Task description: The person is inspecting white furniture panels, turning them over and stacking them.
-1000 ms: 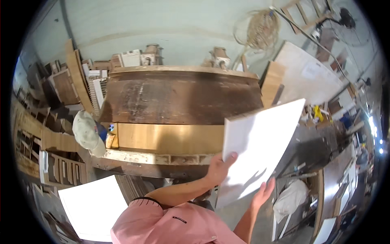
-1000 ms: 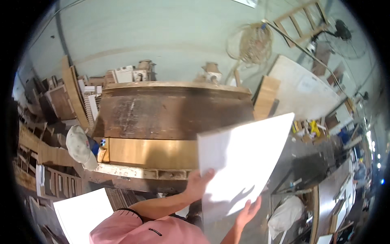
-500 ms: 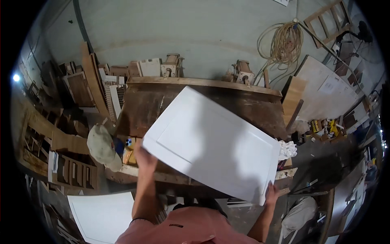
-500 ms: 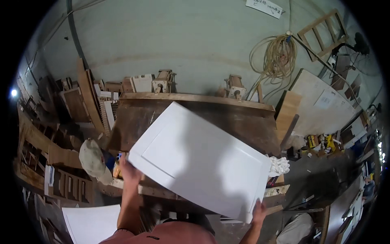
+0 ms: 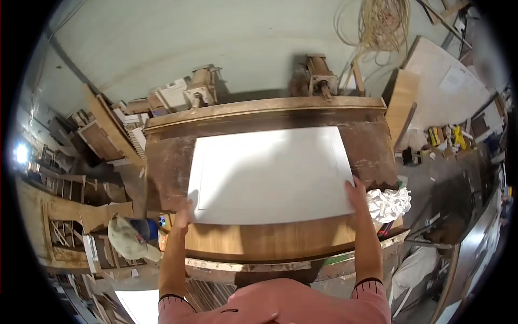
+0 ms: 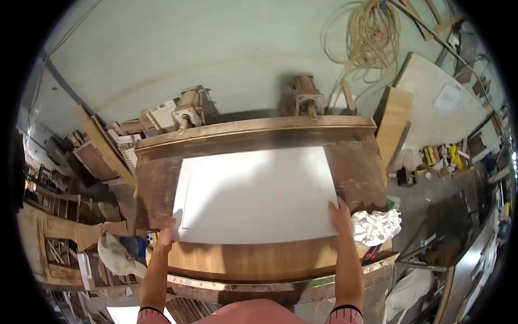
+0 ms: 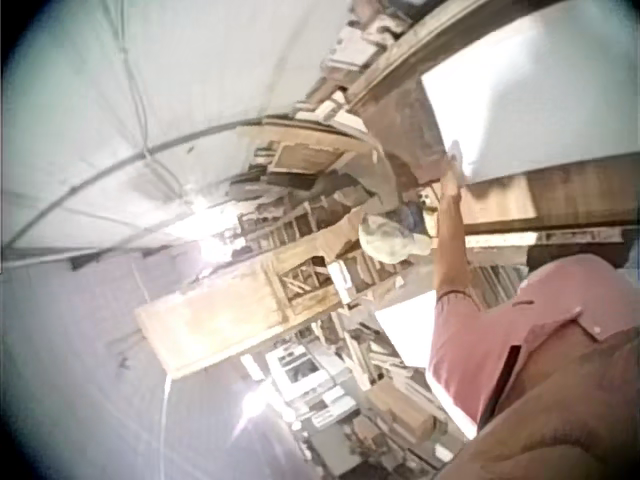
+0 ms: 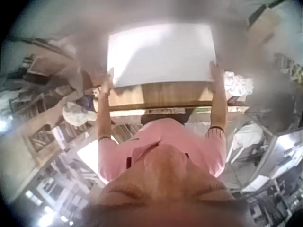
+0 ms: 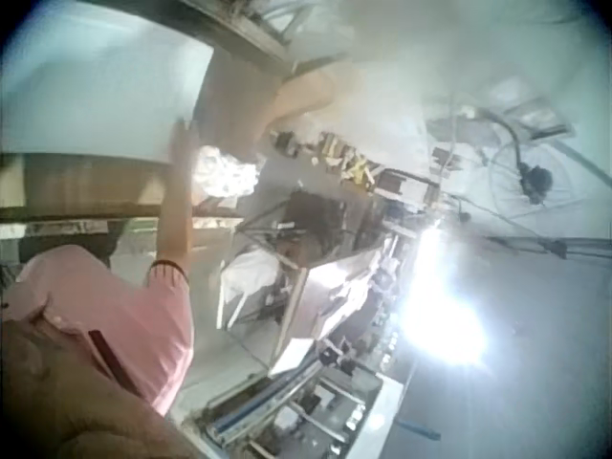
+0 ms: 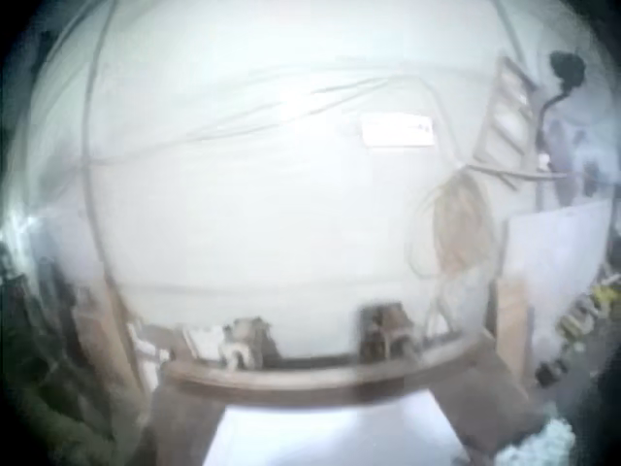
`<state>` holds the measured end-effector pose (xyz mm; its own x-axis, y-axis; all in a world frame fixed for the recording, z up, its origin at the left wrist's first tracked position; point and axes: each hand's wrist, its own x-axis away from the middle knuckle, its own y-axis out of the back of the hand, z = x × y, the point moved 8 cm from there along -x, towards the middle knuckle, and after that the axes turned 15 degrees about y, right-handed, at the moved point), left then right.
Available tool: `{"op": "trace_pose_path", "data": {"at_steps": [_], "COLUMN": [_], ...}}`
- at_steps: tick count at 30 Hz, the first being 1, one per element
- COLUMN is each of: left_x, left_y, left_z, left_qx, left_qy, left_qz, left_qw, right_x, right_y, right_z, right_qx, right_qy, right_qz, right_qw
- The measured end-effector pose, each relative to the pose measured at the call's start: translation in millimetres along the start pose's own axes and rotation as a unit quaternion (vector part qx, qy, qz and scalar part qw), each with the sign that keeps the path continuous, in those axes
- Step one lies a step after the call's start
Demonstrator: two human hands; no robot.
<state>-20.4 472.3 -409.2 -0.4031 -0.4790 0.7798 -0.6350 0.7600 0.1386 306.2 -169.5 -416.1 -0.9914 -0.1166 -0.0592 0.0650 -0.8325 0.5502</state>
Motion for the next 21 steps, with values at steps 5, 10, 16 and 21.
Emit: {"op": "trace_pose_path", "data": {"at_steps": [5, 10, 16, 21], "left_x": [-53.0, -65.0, -35.4, -62.8], "left_y": [-26.0, -58.8, -43.8, -40.6], "left_z": [-63.0, -57.1, -22.8, -56.7], "left_qx": [-0.473, -0.407, -0.455, -0.405], "left_qy": [-0.073, -0.151, -0.169, -0.25], "left_qz": [-0.238, -0.226, -0.254, -0.245], "left_qw": [0.845, 0.872, 0.837, 0.845], "right_x": [-40.4, -27.7, 0.5, -42.0], "right_y": [-17.8, -49.9, -34.2, -38.3], "right_z": [17.9, 29.7, 14.5, 5.6], "right_qx": [0.251, 0.252, 0.237, 0.228], "right_qy": [-0.047, 0.029, 0.104, 0.066], "right_qz": [0.01, -0.008, -0.008, 0.047], "right_qw": [0.967, 0.967, 0.966, 0.97]}}
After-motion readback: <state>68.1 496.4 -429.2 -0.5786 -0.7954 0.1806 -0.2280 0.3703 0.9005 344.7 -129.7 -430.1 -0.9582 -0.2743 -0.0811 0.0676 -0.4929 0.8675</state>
